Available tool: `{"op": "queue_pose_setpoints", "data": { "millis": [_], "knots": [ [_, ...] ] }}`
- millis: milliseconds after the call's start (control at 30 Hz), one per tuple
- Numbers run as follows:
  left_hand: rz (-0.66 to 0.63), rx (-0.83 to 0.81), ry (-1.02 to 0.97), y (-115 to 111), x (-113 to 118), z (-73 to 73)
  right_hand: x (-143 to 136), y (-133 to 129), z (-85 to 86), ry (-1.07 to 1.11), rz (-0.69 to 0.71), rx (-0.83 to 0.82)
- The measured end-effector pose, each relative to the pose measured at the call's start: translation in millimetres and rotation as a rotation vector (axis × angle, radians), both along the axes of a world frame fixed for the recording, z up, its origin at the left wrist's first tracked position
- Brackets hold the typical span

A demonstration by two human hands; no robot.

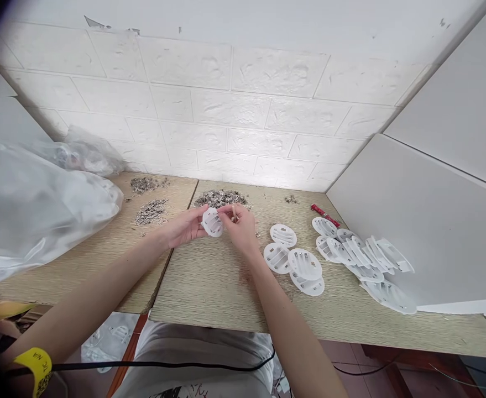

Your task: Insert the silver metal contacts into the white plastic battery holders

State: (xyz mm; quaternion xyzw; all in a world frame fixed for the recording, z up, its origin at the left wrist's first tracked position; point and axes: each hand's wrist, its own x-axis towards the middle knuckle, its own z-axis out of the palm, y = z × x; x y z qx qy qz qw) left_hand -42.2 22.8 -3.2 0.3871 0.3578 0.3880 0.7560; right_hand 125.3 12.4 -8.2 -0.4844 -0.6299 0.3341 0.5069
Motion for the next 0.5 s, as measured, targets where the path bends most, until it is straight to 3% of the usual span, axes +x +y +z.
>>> {"op": "queue_pose_setpoints", "data": {
  "millis": [500],
  "knots": [
    [-0.048,0.058,0.04,-1.6,3.6,-4.5,-4.5,-7.9,3.5,-0.085,-0.053,0.035]
  ]
}}
